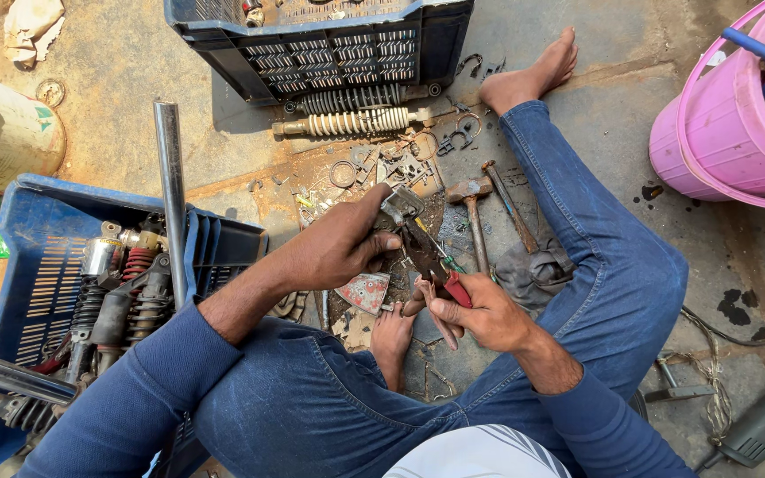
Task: The person sits on the floor and uses a hammer and pliers to work on a metal part, repeatedly striking and adjusting it. The person also handles a small metal piece with pliers and places it into a nearby crate.
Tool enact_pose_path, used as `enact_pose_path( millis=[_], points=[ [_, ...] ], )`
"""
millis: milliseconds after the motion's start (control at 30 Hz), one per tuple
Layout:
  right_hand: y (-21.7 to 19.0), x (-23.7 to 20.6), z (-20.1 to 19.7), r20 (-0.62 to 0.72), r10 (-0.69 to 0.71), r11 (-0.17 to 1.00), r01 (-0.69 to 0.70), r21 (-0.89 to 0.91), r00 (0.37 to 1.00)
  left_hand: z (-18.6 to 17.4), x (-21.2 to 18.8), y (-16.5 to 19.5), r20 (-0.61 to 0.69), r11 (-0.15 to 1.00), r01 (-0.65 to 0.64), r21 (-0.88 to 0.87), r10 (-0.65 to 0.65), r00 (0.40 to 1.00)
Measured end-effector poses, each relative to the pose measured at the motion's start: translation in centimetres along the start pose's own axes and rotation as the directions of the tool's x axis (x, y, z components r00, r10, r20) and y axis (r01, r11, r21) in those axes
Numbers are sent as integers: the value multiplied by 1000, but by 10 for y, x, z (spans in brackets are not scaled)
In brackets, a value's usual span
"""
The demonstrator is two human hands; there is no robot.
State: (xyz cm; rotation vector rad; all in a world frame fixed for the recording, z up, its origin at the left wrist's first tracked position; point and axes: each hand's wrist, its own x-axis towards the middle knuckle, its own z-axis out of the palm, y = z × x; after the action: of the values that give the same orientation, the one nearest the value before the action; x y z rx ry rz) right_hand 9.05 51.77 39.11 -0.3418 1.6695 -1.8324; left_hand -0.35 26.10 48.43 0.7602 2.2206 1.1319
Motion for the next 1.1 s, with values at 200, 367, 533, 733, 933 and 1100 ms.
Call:
enact_pose_path(
  millis=[200, 367, 533, 733, 933, 1100],
  points=[
    [0, -5, -5, 68, -8, 998, 3, 71, 998, 4, 2, -14, -74, 963, -136, 233, 157, 985],
    [2, -4, -10, 117, -39, 991, 23, 131, 992, 6, 2, -17, -41, 968, -98, 230, 111, 993],
    [7, -2, -7, 222, -96, 940, 15, 340, 970, 5, 2, -10, -9, 977, -87, 195, 91, 996],
    [13, 6, 6, 226, -31, 904, -69, 423, 974, 10, 1, -14, -111, 958, -117, 263, 150, 982],
    [12, 7, 18, 104, -11, 903, -35, 429, 995, 2, 8, -12, -232, 921, -98, 377, 196, 953],
    [14, -15, 10, -47, -13, 973, 24, 230, 999, -29, -1, -27, -513, 933, 299, -200, -360, 780]
  ],
)
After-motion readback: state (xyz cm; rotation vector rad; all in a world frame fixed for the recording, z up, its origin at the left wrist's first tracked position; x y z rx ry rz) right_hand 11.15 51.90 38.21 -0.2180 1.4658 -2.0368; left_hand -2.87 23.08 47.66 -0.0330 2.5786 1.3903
